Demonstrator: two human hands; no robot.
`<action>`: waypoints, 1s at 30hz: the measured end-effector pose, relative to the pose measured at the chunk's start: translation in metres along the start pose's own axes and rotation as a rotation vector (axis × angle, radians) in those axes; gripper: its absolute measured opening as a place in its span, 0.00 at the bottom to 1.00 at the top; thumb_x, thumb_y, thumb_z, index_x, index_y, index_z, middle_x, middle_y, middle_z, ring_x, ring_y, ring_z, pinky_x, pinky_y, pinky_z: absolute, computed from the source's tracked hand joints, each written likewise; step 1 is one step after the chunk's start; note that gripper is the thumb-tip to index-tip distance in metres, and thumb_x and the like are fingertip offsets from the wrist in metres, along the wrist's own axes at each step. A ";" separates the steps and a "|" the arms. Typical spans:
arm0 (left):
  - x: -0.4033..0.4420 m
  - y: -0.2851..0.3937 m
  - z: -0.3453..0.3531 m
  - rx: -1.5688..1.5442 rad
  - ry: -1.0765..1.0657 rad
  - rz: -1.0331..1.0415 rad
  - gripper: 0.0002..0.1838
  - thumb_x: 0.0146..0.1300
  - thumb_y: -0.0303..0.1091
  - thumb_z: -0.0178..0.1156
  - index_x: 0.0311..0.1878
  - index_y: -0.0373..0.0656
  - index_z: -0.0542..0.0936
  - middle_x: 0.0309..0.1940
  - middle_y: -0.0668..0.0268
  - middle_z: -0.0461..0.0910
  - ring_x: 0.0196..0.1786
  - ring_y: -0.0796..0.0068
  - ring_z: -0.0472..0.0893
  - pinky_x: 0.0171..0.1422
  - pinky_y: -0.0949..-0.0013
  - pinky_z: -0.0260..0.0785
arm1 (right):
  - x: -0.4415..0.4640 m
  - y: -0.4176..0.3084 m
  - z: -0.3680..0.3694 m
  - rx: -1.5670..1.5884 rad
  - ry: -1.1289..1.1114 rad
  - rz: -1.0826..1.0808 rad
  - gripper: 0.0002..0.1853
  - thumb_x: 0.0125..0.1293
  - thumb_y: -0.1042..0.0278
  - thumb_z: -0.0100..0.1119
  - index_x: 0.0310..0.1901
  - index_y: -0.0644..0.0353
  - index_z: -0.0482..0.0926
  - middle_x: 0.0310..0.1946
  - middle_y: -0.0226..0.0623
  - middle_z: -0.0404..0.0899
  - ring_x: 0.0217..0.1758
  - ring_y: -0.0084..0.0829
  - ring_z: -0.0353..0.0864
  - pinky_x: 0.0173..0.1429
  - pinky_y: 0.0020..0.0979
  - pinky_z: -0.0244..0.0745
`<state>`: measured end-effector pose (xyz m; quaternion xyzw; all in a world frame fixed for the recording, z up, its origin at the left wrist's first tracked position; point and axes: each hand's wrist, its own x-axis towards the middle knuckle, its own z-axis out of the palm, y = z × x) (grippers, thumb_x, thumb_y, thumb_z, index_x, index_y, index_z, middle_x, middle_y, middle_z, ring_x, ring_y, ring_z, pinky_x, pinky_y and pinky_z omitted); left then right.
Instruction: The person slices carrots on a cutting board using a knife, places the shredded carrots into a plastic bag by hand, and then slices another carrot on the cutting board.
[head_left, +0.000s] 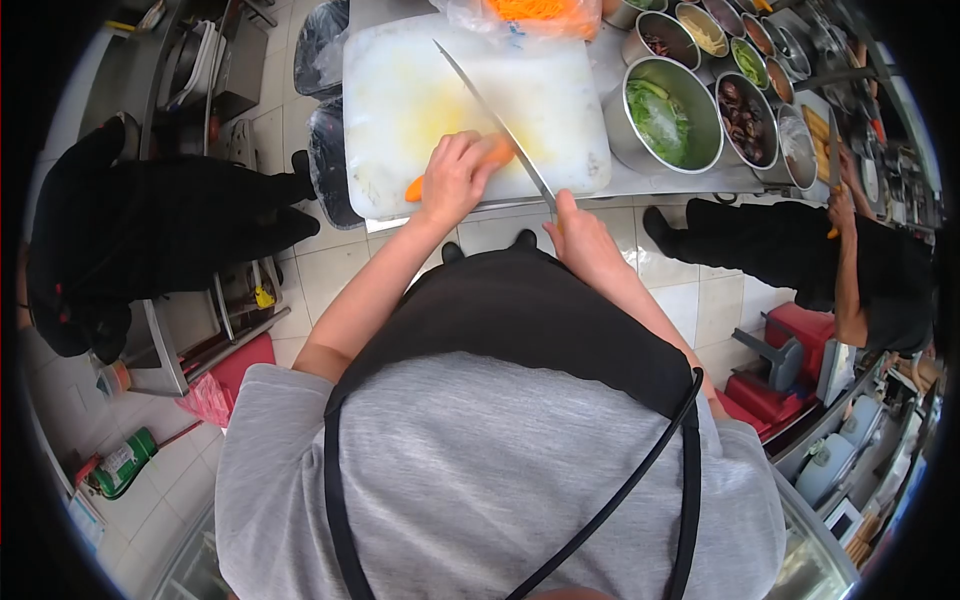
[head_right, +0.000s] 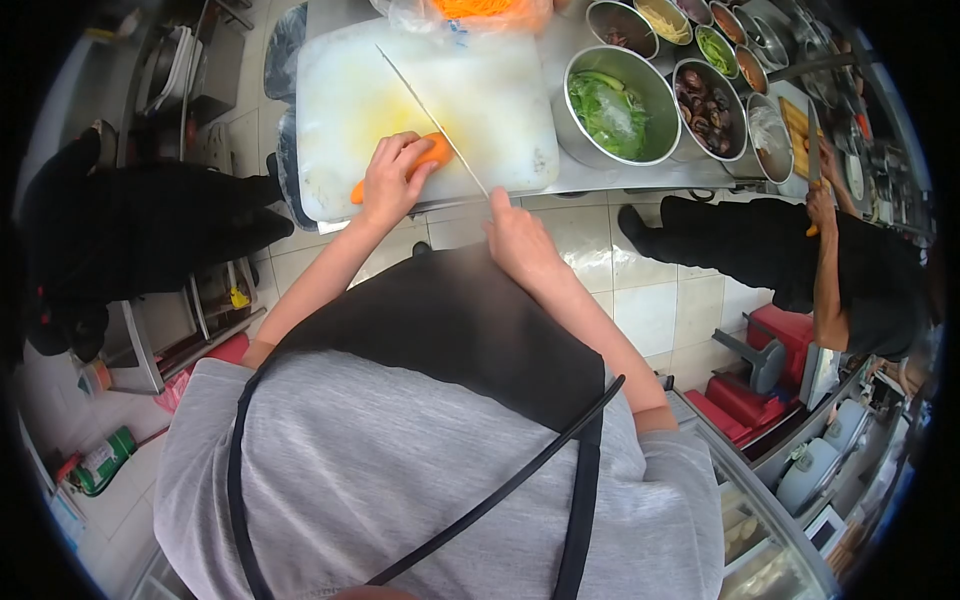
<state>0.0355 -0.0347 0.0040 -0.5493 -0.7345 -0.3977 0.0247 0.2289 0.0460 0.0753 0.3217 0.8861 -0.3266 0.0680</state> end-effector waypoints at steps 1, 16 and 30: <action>0.000 0.000 0.000 0.003 0.003 0.004 0.13 0.51 0.30 0.65 0.42 0.42 0.79 0.40 0.64 0.75 0.44 0.62 0.74 0.47 0.64 0.68 | 0.004 0.002 0.002 0.021 -0.013 -0.002 0.14 0.61 0.71 0.53 0.41 0.67 0.60 0.26 0.62 0.75 0.35 0.63 0.74 0.39 0.56 0.68; 0.001 0.002 -0.004 -0.029 0.006 -0.012 0.13 0.52 0.32 0.65 0.42 0.42 0.79 0.40 0.63 0.75 0.44 0.62 0.74 0.47 0.63 0.68 | 0.030 0.008 -0.006 -0.012 0.058 -0.013 0.16 0.61 0.69 0.57 0.41 0.65 0.60 0.28 0.60 0.76 0.37 0.61 0.75 0.39 0.51 0.68; 0.124 0.001 0.056 0.212 -0.721 -0.303 0.16 0.39 0.36 0.68 0.34 0.43 0.81 0.33 0.58 0.82 0.37 0.62 0.81 0.42 0.62 0.73 | -0.037 0.016 -0.047 0.157 0.311 0.035 0.17 0.61 0.66 0.59 0.40 0.63 0.60 0.28 0.57 0.76 0.36 0.60 0.75 0.36 0.50 0.67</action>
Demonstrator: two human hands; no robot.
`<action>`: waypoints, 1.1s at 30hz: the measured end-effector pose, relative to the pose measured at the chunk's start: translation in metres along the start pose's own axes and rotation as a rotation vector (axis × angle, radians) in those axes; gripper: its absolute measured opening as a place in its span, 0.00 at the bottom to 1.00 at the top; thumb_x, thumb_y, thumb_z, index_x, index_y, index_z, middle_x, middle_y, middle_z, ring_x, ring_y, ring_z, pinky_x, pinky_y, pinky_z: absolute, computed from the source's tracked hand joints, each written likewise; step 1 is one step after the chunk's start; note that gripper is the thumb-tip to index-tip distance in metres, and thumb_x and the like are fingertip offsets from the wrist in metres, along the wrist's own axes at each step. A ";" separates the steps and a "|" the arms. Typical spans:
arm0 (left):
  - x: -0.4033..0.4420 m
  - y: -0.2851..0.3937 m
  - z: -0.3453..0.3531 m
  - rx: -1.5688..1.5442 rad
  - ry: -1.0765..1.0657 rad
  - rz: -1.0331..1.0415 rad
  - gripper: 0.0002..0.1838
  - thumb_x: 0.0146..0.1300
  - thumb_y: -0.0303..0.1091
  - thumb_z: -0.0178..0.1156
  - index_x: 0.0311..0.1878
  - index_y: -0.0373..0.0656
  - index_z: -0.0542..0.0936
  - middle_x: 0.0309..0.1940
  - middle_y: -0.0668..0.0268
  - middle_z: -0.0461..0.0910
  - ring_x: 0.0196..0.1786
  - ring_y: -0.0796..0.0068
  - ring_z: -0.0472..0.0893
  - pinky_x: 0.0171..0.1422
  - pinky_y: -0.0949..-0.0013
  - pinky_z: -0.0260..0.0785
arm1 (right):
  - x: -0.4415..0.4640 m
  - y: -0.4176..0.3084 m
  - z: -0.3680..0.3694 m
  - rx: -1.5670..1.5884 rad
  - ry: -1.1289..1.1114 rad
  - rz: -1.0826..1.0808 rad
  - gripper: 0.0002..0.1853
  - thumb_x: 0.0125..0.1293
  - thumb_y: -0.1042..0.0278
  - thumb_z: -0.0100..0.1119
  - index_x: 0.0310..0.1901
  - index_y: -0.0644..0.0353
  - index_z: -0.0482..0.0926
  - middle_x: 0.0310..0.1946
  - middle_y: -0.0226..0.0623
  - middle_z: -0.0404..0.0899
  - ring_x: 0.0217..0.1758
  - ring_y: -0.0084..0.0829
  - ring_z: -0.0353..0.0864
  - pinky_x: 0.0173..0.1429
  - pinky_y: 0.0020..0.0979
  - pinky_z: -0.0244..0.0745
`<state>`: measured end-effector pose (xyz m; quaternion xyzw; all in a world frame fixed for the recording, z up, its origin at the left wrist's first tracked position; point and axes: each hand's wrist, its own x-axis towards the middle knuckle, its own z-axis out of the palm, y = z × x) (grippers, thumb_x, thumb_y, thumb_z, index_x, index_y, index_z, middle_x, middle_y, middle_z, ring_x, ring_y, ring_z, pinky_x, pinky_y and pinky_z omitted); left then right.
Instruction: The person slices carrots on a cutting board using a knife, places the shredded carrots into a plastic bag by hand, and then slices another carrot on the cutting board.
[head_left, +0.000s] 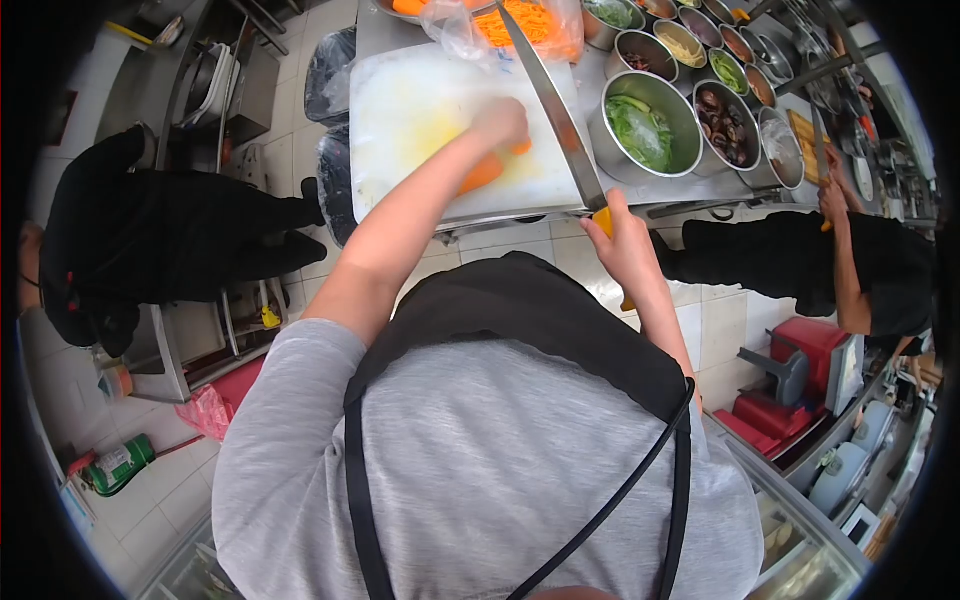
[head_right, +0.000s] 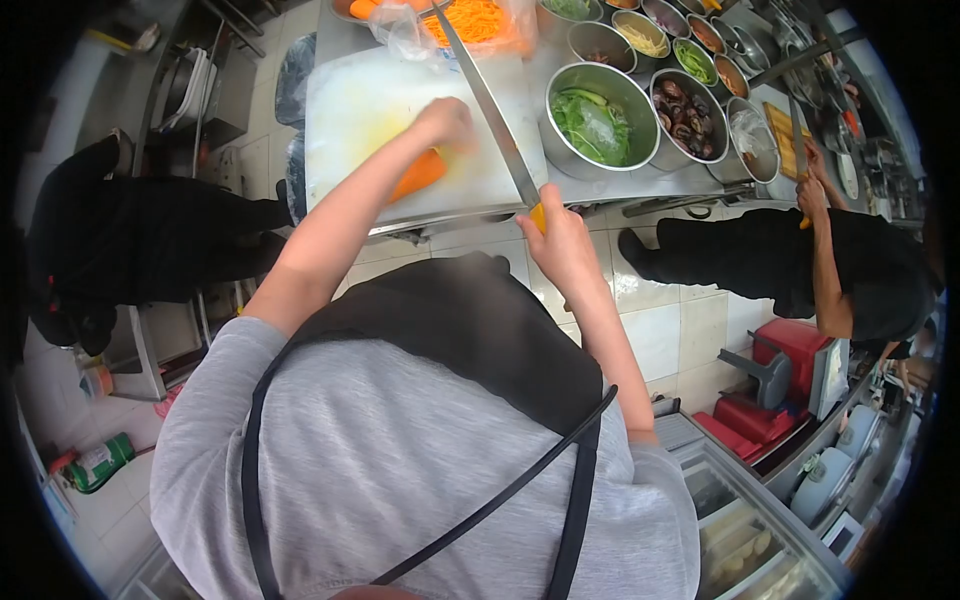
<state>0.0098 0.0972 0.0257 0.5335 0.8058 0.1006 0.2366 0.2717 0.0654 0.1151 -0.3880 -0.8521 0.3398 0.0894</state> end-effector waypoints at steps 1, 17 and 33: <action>-0.003 -0.008 -0.017 -0.001 0.010 -0.028 0.14 0.40 0.36 0.68 0.33 0.43 0.82 0.31 0.59 0.82 0.34 0.64 0.81 0.41 0.64 0.73 | -0.002 0.000 0.000 -0.009 -0.017 -0.002 0.17 0.61 0.67 0.59 0.40 0.63 0.60 0.28 0.57 0.76 0.36 0.60 0.75 0.36 0.50 0.67; -0.144 -0.065 -0.009 -0.052 0.418 0.095 0.24 0.47 0.40 0.70 0.47 0.40 0.79 0.42 0.58 0.78 0.48 0.60 0.75 0.53 0.63 0.69 | 0.002 0.040 0.039 -0.164 -0.206 0.001 0.17 0.58 0.68 0.60 0.42 0.62 0.62 0.30 0.57 0.77 0.38 0.60 0.76 0.41 0.53 0.68; -0.125 -0.039 -0.002 -0.132 0.410 0.416 0.16 0.47 0.23 0.65 0.43 0.43 0.81 0.41 0.65 0.76 0.47 0.62 0.73 0.51 0.63 0.68 | -0.012 0.023 0.038 -0.143 -0.312 0.047 0.12 0.61 0.72 0.54 0.41 0.63 0.62 0.26 0.53 0.77 0.35 0.55 0.77 0.38 0.51 0.70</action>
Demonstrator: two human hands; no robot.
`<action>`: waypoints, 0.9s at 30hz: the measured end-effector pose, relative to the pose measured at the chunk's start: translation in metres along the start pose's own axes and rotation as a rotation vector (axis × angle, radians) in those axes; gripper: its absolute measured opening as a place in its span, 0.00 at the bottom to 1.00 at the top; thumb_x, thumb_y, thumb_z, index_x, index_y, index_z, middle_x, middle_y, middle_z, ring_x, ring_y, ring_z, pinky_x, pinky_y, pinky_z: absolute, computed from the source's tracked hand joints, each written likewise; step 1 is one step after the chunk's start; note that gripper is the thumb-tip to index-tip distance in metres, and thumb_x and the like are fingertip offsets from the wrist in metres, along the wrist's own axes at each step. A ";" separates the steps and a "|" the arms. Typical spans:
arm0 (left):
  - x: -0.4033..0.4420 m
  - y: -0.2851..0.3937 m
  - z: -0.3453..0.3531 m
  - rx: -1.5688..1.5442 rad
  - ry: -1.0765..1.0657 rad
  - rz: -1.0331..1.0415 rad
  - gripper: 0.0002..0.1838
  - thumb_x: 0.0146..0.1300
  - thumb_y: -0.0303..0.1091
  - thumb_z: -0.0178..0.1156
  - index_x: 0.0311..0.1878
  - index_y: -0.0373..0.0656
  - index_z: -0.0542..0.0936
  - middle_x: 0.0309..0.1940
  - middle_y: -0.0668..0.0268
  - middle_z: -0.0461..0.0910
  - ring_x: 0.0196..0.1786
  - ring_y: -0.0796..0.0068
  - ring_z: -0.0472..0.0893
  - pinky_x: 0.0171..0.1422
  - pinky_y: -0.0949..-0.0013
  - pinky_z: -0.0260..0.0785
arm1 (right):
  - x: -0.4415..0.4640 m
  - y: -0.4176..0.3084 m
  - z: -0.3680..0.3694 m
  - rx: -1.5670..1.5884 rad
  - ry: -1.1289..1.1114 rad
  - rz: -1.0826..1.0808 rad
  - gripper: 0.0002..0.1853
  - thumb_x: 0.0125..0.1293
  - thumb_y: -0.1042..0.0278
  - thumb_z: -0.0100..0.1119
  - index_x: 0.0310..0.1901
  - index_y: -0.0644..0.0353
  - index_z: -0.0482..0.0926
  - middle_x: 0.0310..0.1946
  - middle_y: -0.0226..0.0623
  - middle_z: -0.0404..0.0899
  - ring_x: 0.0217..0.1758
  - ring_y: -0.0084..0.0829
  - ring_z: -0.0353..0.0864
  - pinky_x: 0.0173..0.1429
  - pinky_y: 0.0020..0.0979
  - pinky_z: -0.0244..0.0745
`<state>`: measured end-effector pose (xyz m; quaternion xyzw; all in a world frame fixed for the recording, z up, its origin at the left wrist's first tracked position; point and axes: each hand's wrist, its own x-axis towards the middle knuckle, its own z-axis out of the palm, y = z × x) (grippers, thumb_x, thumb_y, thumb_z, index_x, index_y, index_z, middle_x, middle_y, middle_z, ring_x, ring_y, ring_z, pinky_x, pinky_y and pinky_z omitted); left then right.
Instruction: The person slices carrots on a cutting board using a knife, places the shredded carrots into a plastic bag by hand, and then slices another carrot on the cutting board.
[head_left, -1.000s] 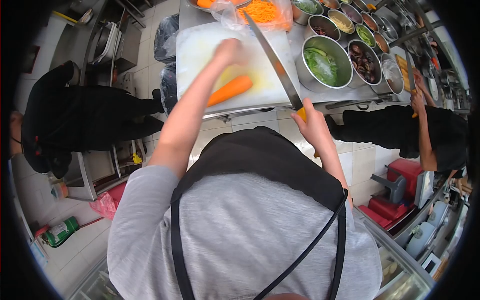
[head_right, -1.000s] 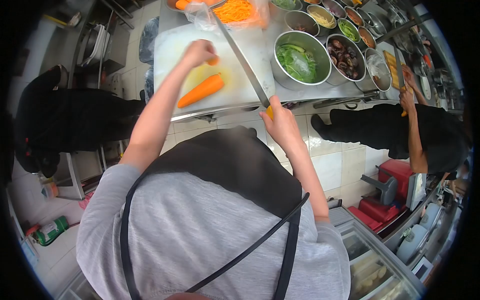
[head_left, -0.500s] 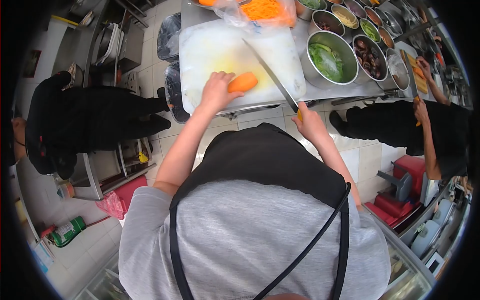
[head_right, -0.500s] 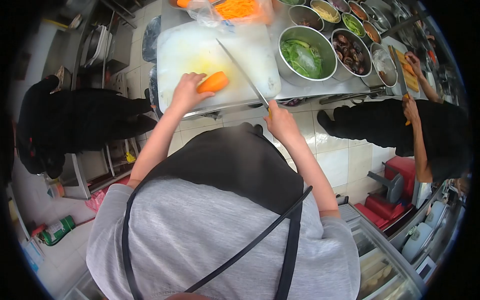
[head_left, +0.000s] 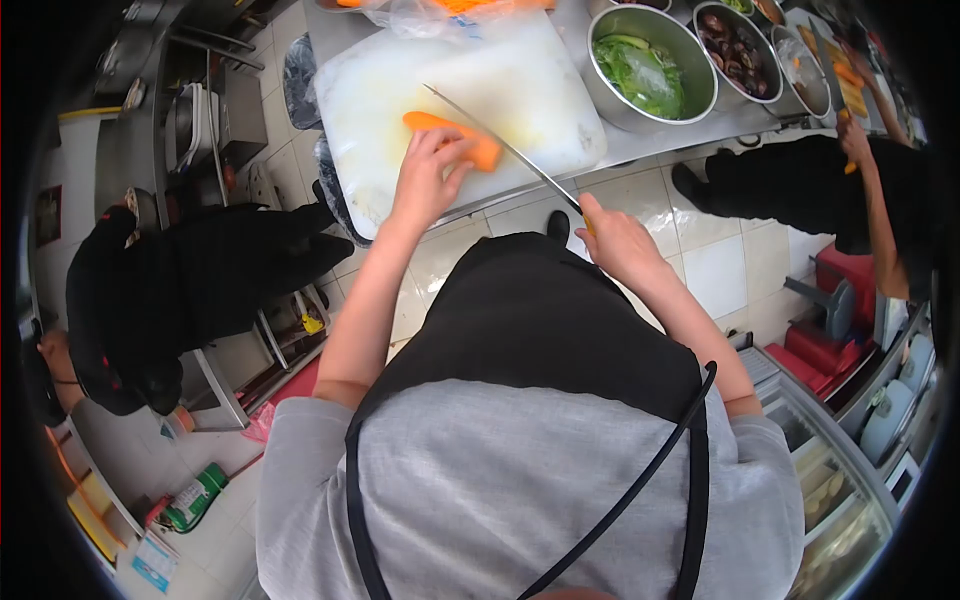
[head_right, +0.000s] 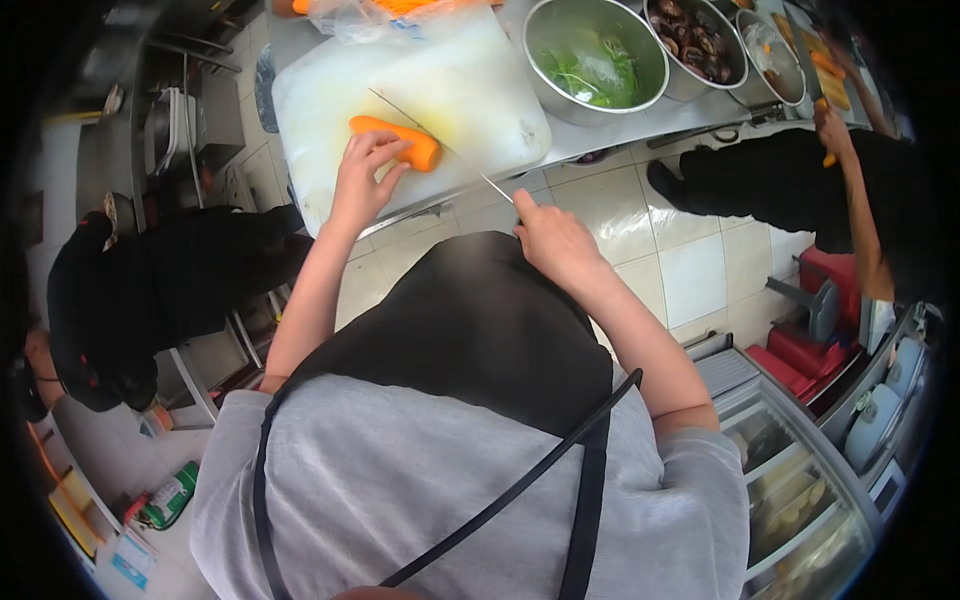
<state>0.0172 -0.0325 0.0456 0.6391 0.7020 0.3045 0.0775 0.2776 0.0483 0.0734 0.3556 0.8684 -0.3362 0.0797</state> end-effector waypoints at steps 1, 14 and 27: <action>-0.002 0.004 0.005 -0.005 -0.018 0.002 0.16 0.47 0.23 0.65 0.43 0.43 0.81 0.41 0.65 0.76 0.47 0.62 0.73 0.51 0.63 0.68 | -0.002 0.000 0.000 0.013 -0.005 0.013 0.12 0.61 0.72 0.54 0.41 0.63 0.62 0.26 0.53 0.77 0.35 0.55 0.77 0.38 0.51 0.70; 0.004 0.013 0.021 0.144 0.056 -0.032 0.14 0.46 0.27 0.67 0.39 0.44 0.81 0.39 0.65 0.77 0.44 0.63 0.74 0.46 0.64 0.70 | -0.001 0.014 0.007 0.004 0.053 -0.040 0.10 0.60 0.75 0.52 0.41 0.62 0.62 0.21 0.51 0.74 0.27 0.52 0.77 0.31 0.47 0.73; 0.011 0.019 0.018 0.211 -0.028 -0.084 0.14 0.44 0.26 0.66 0.38 0.45 0.80 0.39 0.69 0.76 0.46 0.64 0.74 0.45 0.64 0.72 | -0.025 -0.004 -0.011 -0.051 -0.047 -0.008 0.26 0.51 0.81 0.51 0.55 0.61 0.62 0.25 0.51 0.73 0.26 0.48 0.79 0.29 0.42 0.76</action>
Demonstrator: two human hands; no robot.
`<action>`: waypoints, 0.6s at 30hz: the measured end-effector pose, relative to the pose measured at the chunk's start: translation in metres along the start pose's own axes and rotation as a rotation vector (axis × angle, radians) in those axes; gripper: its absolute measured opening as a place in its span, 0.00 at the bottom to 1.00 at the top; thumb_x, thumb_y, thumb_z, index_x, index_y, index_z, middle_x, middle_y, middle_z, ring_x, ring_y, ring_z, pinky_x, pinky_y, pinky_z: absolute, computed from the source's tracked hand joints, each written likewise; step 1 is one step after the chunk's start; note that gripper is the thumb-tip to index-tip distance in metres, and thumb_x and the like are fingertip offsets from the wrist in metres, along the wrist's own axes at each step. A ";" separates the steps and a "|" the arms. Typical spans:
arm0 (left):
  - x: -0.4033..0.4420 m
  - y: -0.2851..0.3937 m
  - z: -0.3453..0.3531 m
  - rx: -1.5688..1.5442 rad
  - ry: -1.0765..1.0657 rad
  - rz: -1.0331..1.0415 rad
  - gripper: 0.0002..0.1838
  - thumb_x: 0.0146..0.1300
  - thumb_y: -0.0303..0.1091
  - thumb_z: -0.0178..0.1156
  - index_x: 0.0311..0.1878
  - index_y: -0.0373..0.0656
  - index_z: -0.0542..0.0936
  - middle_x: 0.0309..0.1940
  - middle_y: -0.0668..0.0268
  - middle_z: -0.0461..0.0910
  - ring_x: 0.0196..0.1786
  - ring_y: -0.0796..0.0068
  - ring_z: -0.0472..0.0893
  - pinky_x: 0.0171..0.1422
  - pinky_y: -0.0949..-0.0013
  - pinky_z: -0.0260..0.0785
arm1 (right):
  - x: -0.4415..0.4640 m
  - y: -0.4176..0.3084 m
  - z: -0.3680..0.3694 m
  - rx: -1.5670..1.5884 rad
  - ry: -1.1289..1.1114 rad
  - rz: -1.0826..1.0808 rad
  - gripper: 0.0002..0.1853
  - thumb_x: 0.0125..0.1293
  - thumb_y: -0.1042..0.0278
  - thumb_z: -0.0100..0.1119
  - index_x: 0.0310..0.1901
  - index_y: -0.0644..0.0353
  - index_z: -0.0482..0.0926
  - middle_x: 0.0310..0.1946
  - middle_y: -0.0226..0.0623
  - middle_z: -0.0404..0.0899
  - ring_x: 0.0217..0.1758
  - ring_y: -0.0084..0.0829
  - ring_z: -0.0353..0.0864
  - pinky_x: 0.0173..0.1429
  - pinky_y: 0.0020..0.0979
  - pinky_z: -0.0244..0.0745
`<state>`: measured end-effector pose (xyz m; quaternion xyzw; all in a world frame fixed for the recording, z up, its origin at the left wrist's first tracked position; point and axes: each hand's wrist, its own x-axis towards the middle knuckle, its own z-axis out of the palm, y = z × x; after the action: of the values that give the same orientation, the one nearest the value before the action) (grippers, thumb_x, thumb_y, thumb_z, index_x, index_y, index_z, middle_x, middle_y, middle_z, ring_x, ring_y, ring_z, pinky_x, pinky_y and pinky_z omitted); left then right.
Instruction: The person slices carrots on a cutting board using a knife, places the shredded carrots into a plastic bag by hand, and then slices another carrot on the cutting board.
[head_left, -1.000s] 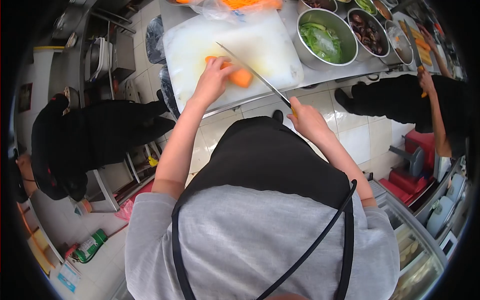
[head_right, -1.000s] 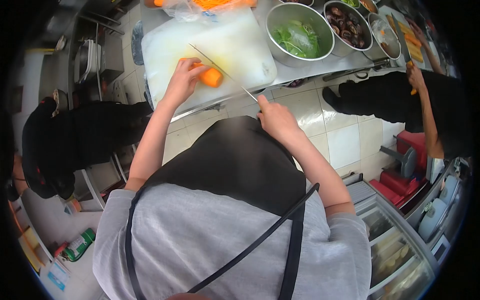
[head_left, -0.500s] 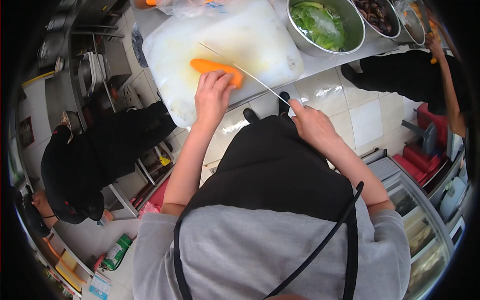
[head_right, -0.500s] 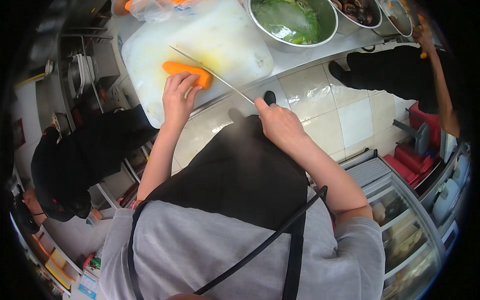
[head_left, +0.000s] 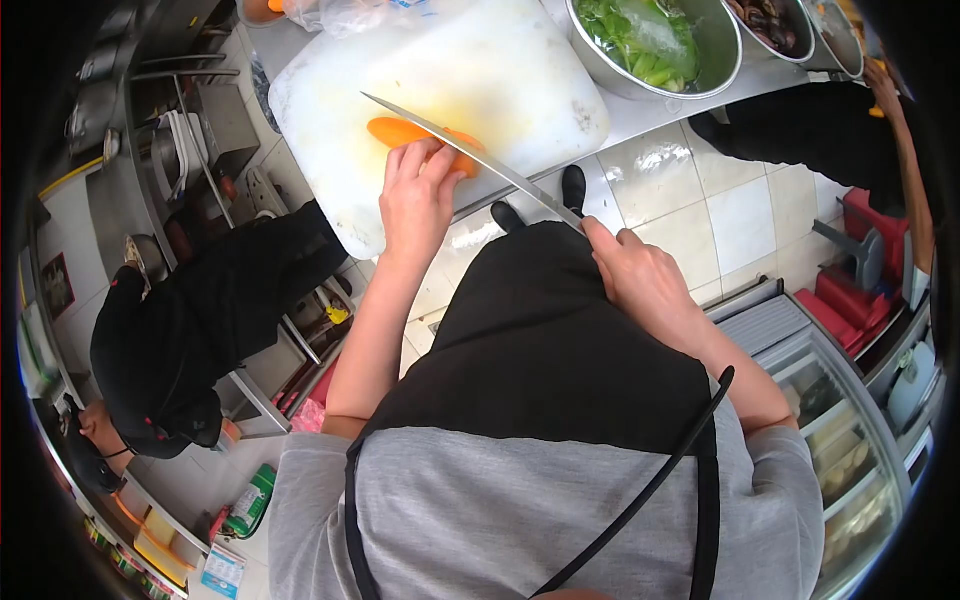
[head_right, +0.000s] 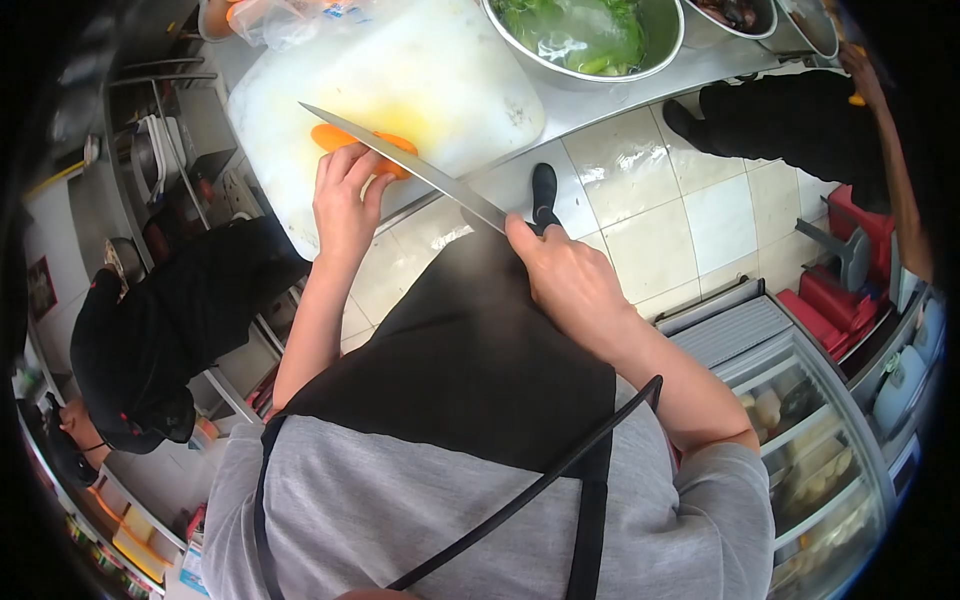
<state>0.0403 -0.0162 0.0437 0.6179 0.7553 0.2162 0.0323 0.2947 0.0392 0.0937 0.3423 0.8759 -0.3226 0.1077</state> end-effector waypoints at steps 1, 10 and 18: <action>0.000 0.000 0.000 -0.001 -0.002 0.000 0.14 0.44 0.26 0.66 0.38 0.45 0.80 0.39 0.69 0.76 0.46 0.64 0.74 0.45 0.64 0.72 | 0.000 0.000 0.000 0.001 -0.002 0.002 0.26 0.51 0.81 0.51 0.55 0.61 0.62 0.25 0.51 0.73 0.26 0.48 0.79 0.29 0.42 0.76; 0.001 -0.002 0.000 -0.029 0.014 -0.003 0.14 0.44 0.26 0.66 0.38 0.45 0.81 0.38 0.68 0.76 0.45 0.63 0.74 0.45 0.63 0.71 | 0.025 -0.003 0.015 0.038 0.008 0.026 0.19 0.53 0.83 0.47 0.49 0.61 0.64 0.28 0.54 0.73 0.28 0.52 0.78 0.31 0.46 0.74; -0.001 -0.005 0.001 -0.037 0.042 0.030 0.15 0.44 0.27 0.67 0.39 0.45 0.81 0.38 0.67 0.76 0.44 0.63 0.75 0.45 0.64 0.71 | 0.065 0.007 0.027 0.135 0.035 -0.026 0.11 0.63 0.72 0.49 0.46 0.59 0.63 0.25 0.52 0.75 0.31 0.55 0.76 0.34 0.51 0.69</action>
<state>0.0367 -0.0177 0.0403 0.6239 0.7422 0.2436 0.0247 0.2501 0.0599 0.0429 0.3426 0.8584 -0.3763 0.0650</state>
